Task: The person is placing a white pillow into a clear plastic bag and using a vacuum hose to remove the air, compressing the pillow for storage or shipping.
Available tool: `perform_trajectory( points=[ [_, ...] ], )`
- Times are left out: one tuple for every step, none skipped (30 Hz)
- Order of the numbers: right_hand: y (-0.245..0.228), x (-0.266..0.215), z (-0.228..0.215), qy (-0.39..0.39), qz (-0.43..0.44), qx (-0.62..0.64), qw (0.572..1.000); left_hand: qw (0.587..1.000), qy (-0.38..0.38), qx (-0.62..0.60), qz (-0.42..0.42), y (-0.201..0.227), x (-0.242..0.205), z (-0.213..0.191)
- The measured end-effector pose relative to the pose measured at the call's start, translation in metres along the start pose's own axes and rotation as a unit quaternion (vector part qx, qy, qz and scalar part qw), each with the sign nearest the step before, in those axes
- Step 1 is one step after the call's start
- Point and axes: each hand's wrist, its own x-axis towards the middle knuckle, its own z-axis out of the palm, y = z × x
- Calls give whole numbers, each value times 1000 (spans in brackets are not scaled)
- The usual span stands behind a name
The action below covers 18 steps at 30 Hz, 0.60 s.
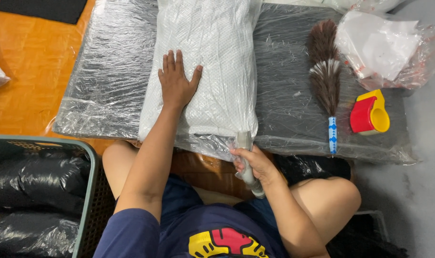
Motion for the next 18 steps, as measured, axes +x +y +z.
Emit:
perform_trajectory(
  points=[
    [-1, 0, 1, -1, -1, 0, 1000, 1000, 1, 1, 0, 0, 0, 0],
    [0, 0, 0, -1, -1, 0, 1000, 1000, 0, 1, 0, -1, 0, 1],
    [0, 0, 0, 0, 0, 0, 1000, 1000, -1, 1, -1, -1, 1, 2],
    [0, 0, -1, 0, 1, 1, 1000, 1000, -3, 0, -2, -2, 1, 3],
    [-1, -1, 1, 0, 1, 0, 1000, 1000, -2, 0, -2, -2, 1, 2],
    [-2, -2, 2, 1, 1, -1, 1000, 1000, -1, -2, -2, -2, 1, 2],
    [-3, -3, 4, 2, 1, -1, 1000, 1000, 1, -5, -1, -2, 1, 2],
    [-3, -2, 3, 2, 1, -2, 1000, 1000, 1, -5, -1, -2, 0, 2],
    [-2, -2, 3, 2, 1, -1, 1000, 1000, 1, -6, -1, -2, 0, 3],
    [-2, -1, 3, 3, 2, 0, 1000, 1000, 1, -7, -1, -2, 0, 3],
    [-3, -2, 4, 3, 2, 0, 1000, 1000, 2, -7, -1, -2, 0, 3],
    [-4, -3, 5, 4, 1, -1, 1000, 1000, 2, -6, -1, -2, 1, 3],
    [-6, -4, 6, 5, 0, -2, 1000, 1000, 1, -6, -1, -2, 1, 4],
    [-5, -4, 6, 6, 0, -2, 1000, 1000, 1, -7, -1, -2, 0, 3],
    [-5, -4, 5, 5, 1, -1, 1000, 1000, 1, -7, -1, -2, 0, 3],
    [-4, -4, 5, 5, 2, 1, 1000, 1000, 1, -7, -1, -2, 0, 3],
    [-2, -3, 4, 5, 3, 0, 1000, 1000, 1, -7, -1, -2, 0, 3],
    [-1, -2, 2, 6, 3, -2, 1000, 1000, 2, -8, -1, -2, 0, 4]
  ],
)
